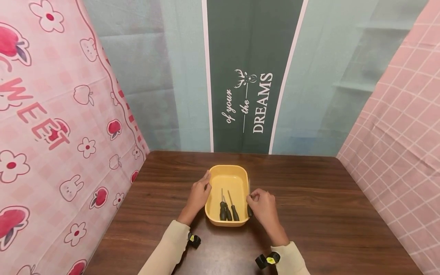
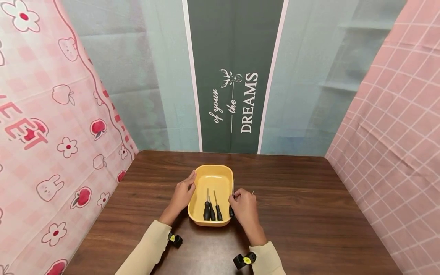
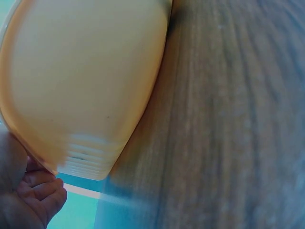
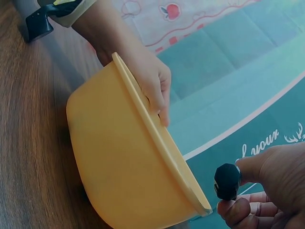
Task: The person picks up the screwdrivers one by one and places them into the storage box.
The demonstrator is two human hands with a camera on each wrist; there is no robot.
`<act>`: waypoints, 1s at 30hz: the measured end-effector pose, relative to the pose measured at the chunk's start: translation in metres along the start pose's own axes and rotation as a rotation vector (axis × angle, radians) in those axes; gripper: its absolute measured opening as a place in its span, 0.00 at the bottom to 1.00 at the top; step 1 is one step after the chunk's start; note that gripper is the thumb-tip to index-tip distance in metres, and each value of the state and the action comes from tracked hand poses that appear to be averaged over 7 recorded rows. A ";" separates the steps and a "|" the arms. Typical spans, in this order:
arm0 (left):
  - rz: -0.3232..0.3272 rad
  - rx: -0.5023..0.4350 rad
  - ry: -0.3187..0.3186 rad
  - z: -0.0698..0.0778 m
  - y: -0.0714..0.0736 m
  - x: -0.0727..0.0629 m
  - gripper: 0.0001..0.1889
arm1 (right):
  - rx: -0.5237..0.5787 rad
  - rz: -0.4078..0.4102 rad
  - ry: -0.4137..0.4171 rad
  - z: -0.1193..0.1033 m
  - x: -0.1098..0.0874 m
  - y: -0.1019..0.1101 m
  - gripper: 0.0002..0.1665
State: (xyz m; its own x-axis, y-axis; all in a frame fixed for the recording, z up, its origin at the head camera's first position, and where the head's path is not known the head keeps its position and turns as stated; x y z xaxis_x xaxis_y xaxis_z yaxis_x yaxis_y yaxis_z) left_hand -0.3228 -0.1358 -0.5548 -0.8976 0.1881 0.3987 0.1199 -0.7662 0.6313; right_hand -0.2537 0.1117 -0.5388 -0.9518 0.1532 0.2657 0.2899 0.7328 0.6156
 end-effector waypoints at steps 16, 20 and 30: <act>-0.016 -0.011 0.014 -0.004 0.000 0.001 0.23 | 0.002 -0.009 0.016 -0.008 0.002 -0.007 0.06; -0.014 -0.020 0.010 -0.003 0.000 -0.001 0.23 | 0.013 -0.015 0.023 -0.009 0.001 -0.009 0.05; -0.008 -0.009 0.006 -0.002 0.001 0.001 0.23 | 0.012 -0.014 0.026 -0.011 0.002 -0.010 0.06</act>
State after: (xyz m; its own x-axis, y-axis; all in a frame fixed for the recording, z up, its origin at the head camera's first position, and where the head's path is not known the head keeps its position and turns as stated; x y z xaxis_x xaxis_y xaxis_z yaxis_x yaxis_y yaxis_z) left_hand -0.3243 -0.1375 -0.5550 -0.9011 0.1900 0.3898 0.1093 -0.7704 0.6281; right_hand -0.2577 0.0974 -0.5365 -0.9528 0.1258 0.2763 0.2751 0.7428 0.6104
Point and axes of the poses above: each hand's wrist, its own x-axis towards the middle knuckle, its own y-axis out of the back of the hand, z = x × y, the point moved 5 cm from there along x, towards the middle knuckle, and after that the axes turned 4 degrees about -x, right-handed, at the moved point
